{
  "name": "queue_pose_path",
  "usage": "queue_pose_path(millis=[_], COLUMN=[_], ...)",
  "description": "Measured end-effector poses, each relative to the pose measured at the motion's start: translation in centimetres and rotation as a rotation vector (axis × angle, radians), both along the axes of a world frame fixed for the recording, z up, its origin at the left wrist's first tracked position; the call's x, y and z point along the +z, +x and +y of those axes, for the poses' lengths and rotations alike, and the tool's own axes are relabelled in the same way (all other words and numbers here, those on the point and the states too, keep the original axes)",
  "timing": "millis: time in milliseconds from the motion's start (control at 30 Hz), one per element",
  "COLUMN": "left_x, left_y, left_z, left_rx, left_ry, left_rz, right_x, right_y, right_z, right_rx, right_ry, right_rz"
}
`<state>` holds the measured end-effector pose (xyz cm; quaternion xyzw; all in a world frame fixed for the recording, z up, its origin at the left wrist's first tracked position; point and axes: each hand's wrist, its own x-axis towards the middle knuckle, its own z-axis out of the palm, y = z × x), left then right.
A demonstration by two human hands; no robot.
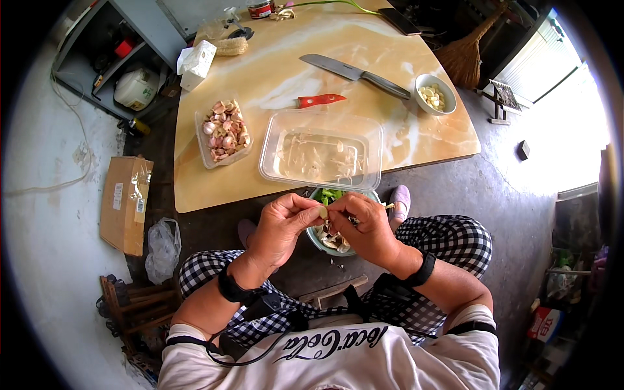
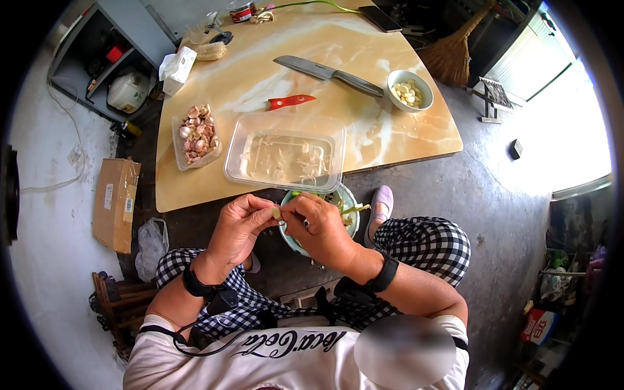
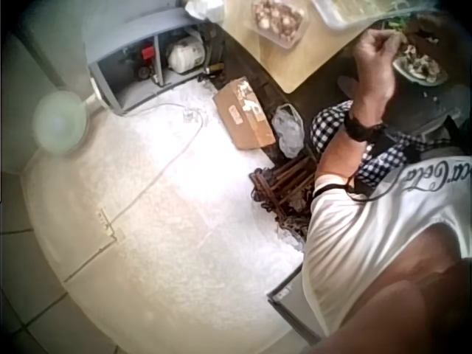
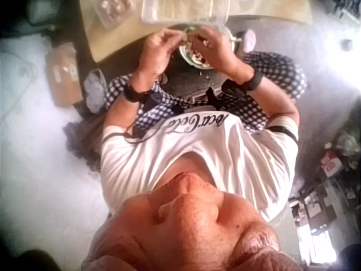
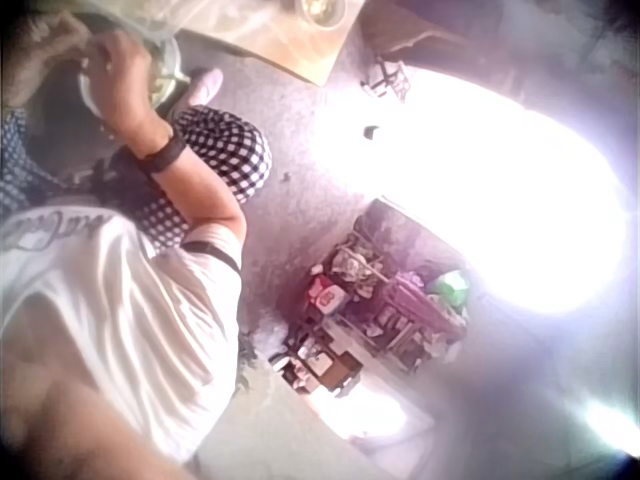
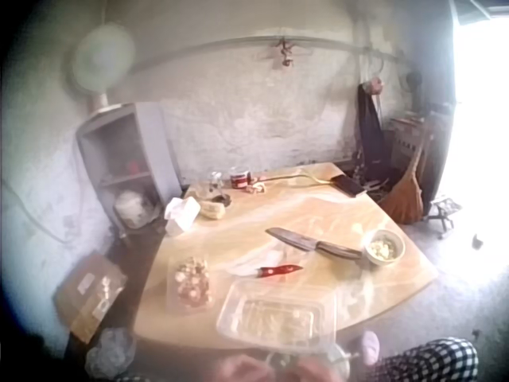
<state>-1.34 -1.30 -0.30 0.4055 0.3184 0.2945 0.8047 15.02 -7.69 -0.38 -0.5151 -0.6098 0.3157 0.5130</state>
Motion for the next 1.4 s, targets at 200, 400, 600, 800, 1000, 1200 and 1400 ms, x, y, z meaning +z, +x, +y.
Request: queue_pose_path(millis=[200,400,600,800,1000,1200,1400], left_x=[0.1,0.1,0.3,0.1,0.2,-0.1,0.3], left_y=[0.0,0.1,0.1,0.1,-0.2,-0.3,0.1], left_z=[0.3,0.0,0.1,-0.1,0.2,0.1,0.0], left_rx=[0.046,0.037,-0.024,-0.034,-0.105,-0.1,-0.079], left_ry=[-0.008,0.02,-0.069,-0.022,-0.016,-0.019,0.112], left_rz=[-0.019,-0.029,-0.012,-0.049,-0.055,-0.071,0.035], right_x=[0.7,0.5,1.0,0.8,0.4,0.4,0.1], right_y=[-0.1,-0.1,0.0,-0.1,-0.2,-0.3,-0.1], right_z=[0.1,0.1,0.0,0.1,0.1,0.2,-0.1], right_rx=[0.006,-0.045,-0.101,-0.081,-0.043,-0.034,0.041], right_ry=[-0.011,0.121,0.204,0.21,0.048,0.022,-0.128], right_rz=[0.023,-0.112,-0.443,-0.408,-0.04,-0.019,0.261])
